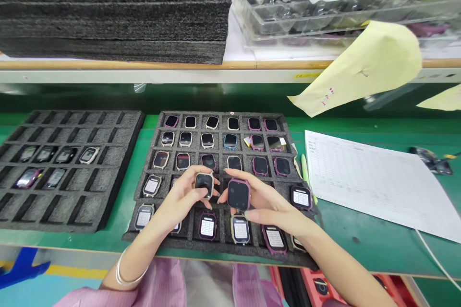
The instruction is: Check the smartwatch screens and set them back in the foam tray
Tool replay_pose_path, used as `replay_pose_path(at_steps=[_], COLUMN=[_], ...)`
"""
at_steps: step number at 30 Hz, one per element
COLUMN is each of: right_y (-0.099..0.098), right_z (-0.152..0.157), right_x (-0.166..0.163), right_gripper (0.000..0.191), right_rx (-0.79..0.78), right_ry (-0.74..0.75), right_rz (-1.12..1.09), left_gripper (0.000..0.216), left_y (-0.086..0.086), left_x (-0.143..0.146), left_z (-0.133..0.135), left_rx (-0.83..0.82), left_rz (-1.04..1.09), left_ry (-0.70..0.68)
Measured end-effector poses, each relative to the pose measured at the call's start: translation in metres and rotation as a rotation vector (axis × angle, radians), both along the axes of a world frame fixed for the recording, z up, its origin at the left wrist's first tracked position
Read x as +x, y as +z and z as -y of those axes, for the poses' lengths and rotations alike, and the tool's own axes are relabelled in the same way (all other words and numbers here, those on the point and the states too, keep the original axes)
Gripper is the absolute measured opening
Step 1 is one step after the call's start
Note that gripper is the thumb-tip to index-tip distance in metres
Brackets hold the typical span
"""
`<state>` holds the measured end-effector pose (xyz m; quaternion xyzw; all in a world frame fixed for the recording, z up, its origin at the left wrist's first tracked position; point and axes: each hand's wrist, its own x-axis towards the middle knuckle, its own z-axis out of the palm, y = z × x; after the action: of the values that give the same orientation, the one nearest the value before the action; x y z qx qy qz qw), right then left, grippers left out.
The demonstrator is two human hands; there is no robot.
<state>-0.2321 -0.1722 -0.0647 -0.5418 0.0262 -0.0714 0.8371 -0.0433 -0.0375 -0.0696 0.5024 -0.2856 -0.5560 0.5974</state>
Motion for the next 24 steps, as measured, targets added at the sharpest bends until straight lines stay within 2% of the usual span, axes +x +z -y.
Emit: replay_pose_path(at_steps=[3, 6, 11, 16, 24], right_y=[-0.0008, 0.0003, 0.0027, 0.0027, 0.0027], right_z=[-0.0004, -0.0013, -0.0015, 0.0001, -0.0007], right_x=[-0.0005, -0.0002, 0.001, 0.0002, 0.001], right_gripper=[0.055, 0.051, 0.045, 0.037, 0.044], right_rx=[0.063, 0.008, -0.07, -0.06, -0.073], right_ry=[0.03, 0.024, -0.012, -0.014, -0.052], right_rz=[-0.005, -0.01, -0.01, -0.046, 0.002], left_gripper=[0.033, 0.029, 0.02, 0.019, 0.021], left_y=[-0.0016, -0.0016, -0.0001, -0.0002, 0.0011], left_x=[0.0012, 0.0019, 0.0018, 0.0027, -0.0018], left_z=[-0.0001, -0.001, -0.0021, -0.003, -0.0046], left_rx=[0.005, 0.012, 0.022, 0.034, -0.009], left_rz=[0.128, 0.206, 0.227, 0.263, 0.219], left_ry=[0.015, 0.008, -0.006, -0.044, -0.041])
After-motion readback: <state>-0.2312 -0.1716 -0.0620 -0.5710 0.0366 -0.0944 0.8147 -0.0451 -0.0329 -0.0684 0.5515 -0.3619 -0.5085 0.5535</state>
